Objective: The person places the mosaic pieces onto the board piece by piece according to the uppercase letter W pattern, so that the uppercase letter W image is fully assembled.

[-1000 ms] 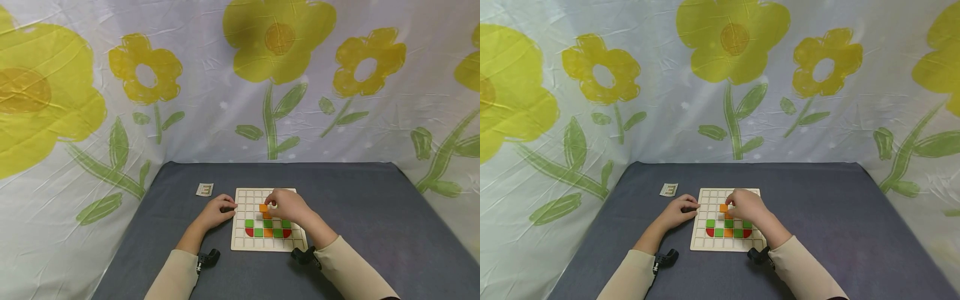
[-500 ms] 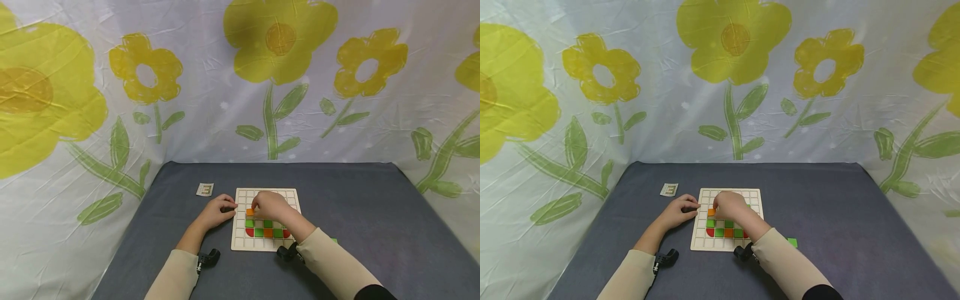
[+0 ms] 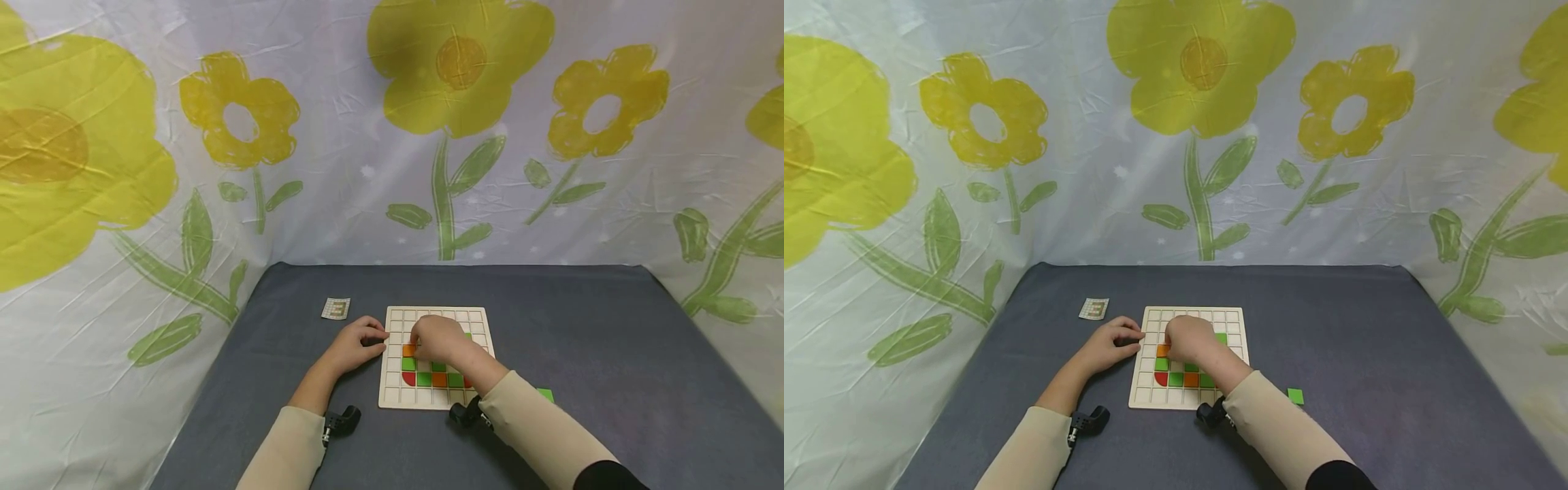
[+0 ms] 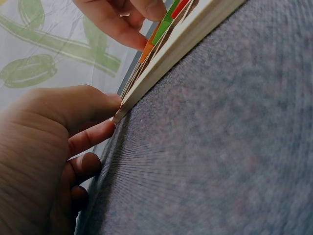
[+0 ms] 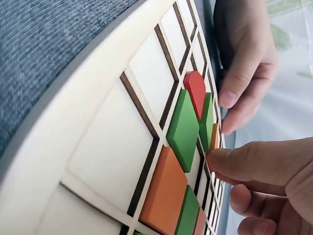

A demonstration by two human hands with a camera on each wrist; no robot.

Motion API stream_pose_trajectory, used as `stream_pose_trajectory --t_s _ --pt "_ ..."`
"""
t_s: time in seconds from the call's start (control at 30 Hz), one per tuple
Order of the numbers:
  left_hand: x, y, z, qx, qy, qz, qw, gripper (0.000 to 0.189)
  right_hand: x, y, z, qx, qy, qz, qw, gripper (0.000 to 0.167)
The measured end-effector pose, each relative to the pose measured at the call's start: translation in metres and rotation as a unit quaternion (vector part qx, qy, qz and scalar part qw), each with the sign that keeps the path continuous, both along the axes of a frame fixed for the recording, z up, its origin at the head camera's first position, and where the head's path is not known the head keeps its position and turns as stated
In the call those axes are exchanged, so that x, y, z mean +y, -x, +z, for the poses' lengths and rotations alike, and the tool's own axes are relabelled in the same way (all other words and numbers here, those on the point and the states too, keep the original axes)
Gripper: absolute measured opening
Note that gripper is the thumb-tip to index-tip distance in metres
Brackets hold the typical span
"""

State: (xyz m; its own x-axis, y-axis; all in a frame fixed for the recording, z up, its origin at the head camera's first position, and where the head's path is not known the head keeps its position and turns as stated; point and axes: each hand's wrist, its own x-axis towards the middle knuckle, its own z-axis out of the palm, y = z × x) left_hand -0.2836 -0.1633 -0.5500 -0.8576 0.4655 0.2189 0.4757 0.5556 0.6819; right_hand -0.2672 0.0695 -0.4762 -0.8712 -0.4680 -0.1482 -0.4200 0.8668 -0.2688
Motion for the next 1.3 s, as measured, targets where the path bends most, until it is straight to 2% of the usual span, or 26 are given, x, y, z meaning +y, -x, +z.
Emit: stream_pose_trajectory --t_s 0.37,0.6,1.03,1.3 --pt "0.001 0.000 0.002 -0.002 0.000 0.001 1.0000 0.021 -0.002 0.000 -0.001 0.014 -0.011 -0.007 0.9998 0.011" --pt "0.002 0.000 0.001 0.005 -0.005 -0.004 1.0000 0.021 0.005 -0.005 0.001 0.010 0.013 -0.011 0.9998 0.012" --pt "0.000 0.000 -0.001 -0.004 -0.010 -0.002 0.9999 0.020 0.054 -0.025 0.005 0.023 0.107 -0.014 0.9939 0.016" --pt "0.000 -0.001 0.001 -0.002 -0.003 -0.001 1.0000 0.021 0.086 -0.043 0.002 0.053 0.103 -0.013 0.9932 0.014"
